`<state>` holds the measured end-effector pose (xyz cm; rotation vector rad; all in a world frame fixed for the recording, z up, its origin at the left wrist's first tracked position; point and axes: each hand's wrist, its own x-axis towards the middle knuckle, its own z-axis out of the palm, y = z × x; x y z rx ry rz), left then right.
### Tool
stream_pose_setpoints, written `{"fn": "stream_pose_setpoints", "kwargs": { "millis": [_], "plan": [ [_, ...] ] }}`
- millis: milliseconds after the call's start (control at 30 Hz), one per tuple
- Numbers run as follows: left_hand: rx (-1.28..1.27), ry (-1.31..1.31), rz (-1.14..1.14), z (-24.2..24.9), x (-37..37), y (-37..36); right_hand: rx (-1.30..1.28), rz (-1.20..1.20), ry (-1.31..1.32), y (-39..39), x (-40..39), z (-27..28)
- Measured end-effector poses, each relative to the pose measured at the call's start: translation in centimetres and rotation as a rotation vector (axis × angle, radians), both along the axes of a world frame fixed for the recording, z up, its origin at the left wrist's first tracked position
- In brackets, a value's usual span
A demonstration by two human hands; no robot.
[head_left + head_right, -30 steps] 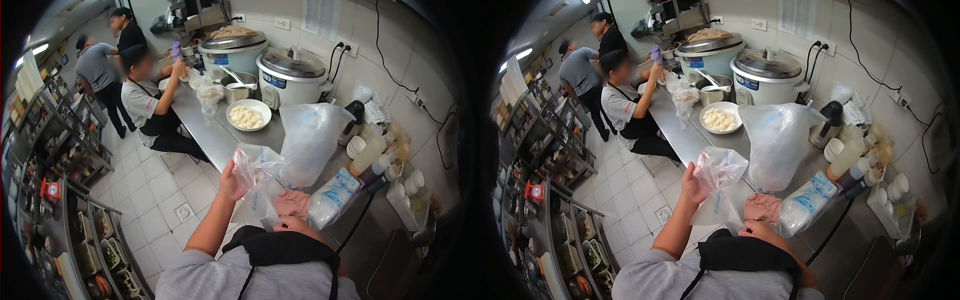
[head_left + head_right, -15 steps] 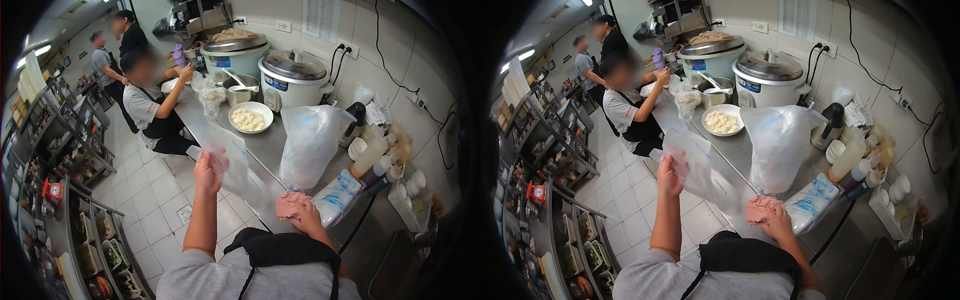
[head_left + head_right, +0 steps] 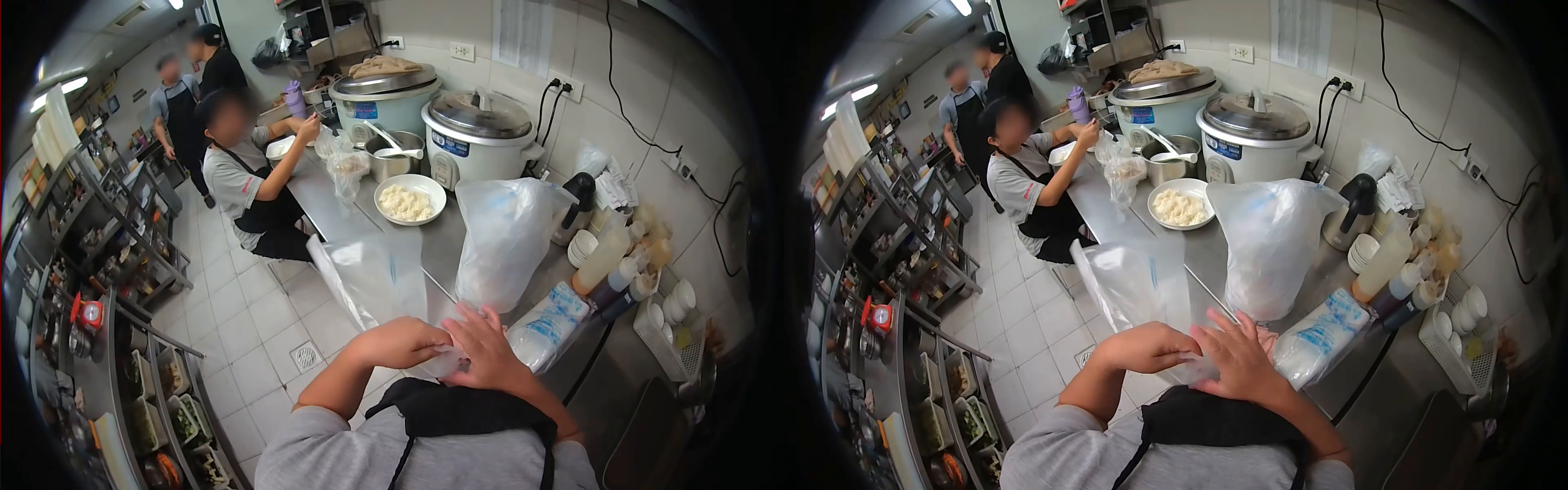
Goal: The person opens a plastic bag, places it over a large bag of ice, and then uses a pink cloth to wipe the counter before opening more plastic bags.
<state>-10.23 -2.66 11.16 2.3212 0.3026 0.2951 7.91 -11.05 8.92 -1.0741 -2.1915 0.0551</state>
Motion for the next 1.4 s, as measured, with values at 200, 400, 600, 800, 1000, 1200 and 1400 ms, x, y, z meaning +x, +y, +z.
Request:
{"fn": "stream_pose_setpoints", "kwargs": {
  "millis": [200, 400, 600, 800, 1000, 1200, 1400],
  "plan": [
    [-0.353, -0.112, 0.228, 1.1, -1.3, 0.6, -0.415, 0.089, 0.299, 0.4, 0.5, -5.7],
    [-0.242, -0.336, 0.435, -0.4, -0.1, 1.0, -0.573, -0.153, 0.606, -0.7, 0.4, -5.7],
    [0.112, -0.585, 0.624, -1.4, 0.3, 0.8, -0.115, -0.262, 0.648, 1.2, 2.1, -7.6],
    [-0.172, -0.119, 0.453, -3.0, 3.8, -2.3, -0.347, -0.224, 0.791, 1.0, 0.8, -8.7],
    [-0.263, -0.194, 0.397, -5.8, 4.4, -0.8, -0.229, -0.295, 0.584, 0.6, 2.0, -8.4],
    [-0.773, -0.463, 0.415, -3.9, 1.9, 1.5, -0.545, -0.339, 1.188, 1.7, 6.5, -8.1],
    [-0.695, -0.456, 0.416, -4.2, 3.1, 1.0, 0.23, -0.272, 0.372, -0.7, 3.5, 0.5]
  ]
}}
